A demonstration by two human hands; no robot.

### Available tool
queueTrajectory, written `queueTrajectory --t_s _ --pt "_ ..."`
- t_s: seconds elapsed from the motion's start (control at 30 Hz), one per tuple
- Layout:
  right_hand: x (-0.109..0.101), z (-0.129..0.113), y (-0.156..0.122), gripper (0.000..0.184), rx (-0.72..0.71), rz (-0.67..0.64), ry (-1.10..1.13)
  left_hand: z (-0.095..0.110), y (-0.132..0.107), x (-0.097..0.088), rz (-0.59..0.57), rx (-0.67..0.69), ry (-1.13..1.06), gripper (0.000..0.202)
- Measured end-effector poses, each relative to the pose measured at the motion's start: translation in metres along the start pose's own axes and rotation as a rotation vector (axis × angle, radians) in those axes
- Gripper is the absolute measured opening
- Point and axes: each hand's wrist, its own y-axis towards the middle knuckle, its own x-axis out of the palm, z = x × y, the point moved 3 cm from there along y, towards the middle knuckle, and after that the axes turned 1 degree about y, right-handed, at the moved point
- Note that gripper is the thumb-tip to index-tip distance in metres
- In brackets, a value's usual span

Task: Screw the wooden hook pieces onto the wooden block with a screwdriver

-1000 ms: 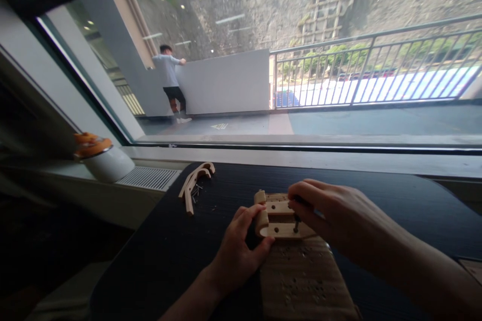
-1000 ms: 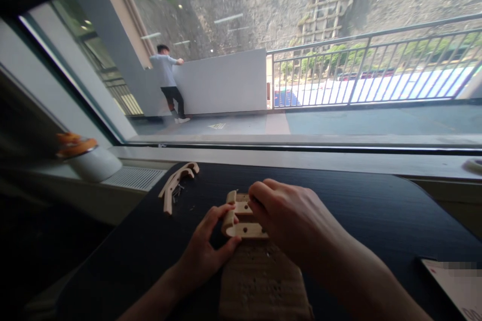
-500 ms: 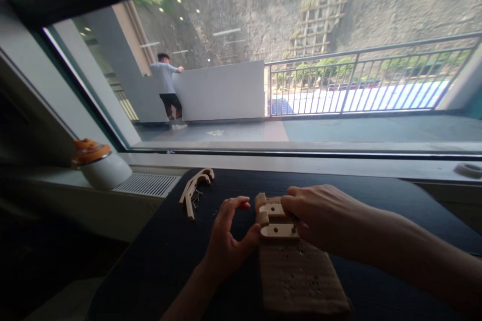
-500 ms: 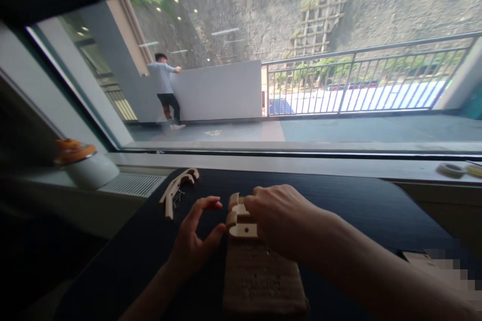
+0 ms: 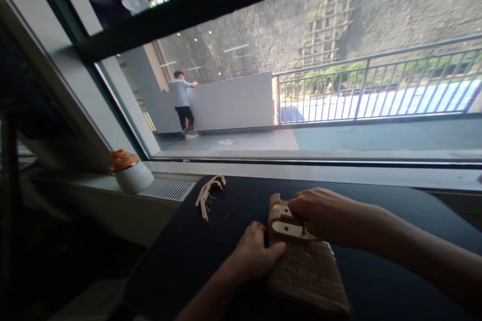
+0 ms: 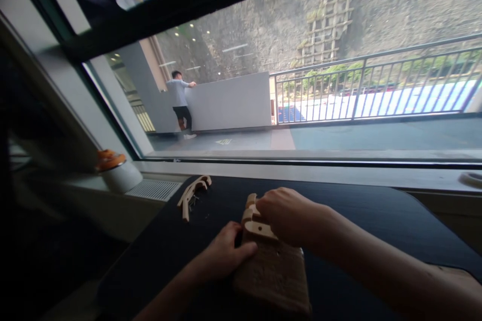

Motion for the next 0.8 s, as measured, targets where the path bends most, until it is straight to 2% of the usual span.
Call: queueTrajectory --t_s 0.07,0.13,0.3,0.33,0.47,0.63,0.7,0.8 --pt "-0.002 0.003 -0.008 0.026 -0.009 0.046 0.011 0.002 0.009 0.0 -0.13 -0.212 -0.135 0.032" --pt "-0.003 0.006 -0.018 0.025 -0.002 0.091 0.018 0.007 0.017 0.0 -0.155 -0.317 -0.324 0.031" --pt "-0.005 0.008 -0.034 0.027 0.022 0.176 0.009 0.018 0.029 0.017 -0.2 -0.345 -0.683 0.058" --pt "-0.006 0.008 -0.035 0.027 0.032 0.188 0.004 0.019 0.032 0.022 -0.214 -0.343 -0.73 0.056" --pt "-0.014 0.011 -0.031 0.021 0.128 0.251 -0.017 0.028 0.049 0.022 -0.161 -0.235 -0.831 0.041" --pt "-0.02 0.014 -0.02 0.031 0.264 0.409 -0.074 0.038 0.066 -0.001 -0.043 0.06 -1.024 0.058" --pt "-0.013 0.014 -0.014 0.024 0.262 0.453 -0.07 0.033 0.067 -0.008 -0.056 0.156 -1.09 0.058" --pt "0.002 0.014 -0.005 0.016 0.16 0.599 -0.002 0.016 0.066 -0.016 -0.011 0.164 -1.112 0.054"
